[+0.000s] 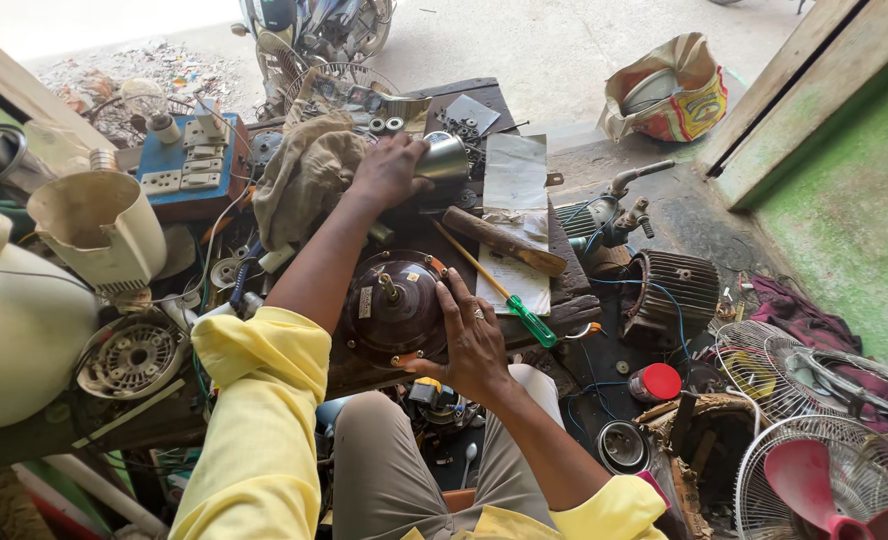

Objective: The person works on a circular electrical component, likely a fan motor, using a wooden mallet and a small metal tool to tap and adjust parts. They also handle small cylindrical components and a cloth, moving items on the cluttered workbench to access the work area.

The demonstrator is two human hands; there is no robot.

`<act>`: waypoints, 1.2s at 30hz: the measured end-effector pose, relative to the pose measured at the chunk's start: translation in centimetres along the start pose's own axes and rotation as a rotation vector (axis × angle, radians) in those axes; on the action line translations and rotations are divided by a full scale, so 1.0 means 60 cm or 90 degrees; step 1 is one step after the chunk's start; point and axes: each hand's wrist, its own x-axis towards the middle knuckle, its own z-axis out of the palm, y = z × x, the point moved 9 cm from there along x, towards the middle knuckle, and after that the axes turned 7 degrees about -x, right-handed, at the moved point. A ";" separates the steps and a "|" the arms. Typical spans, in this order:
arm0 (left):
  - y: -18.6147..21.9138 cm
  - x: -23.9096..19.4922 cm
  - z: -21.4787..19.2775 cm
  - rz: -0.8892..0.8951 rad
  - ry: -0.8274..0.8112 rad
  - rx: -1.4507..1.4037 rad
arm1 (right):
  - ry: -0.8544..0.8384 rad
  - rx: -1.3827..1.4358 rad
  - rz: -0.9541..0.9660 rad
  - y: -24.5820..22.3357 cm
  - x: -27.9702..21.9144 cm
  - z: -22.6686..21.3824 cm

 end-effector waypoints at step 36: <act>0.003 -0.668 0.113 -0.092 0.728 -0.585 | -0.494 -0.178 -0.191 -0.255 0.238 0.174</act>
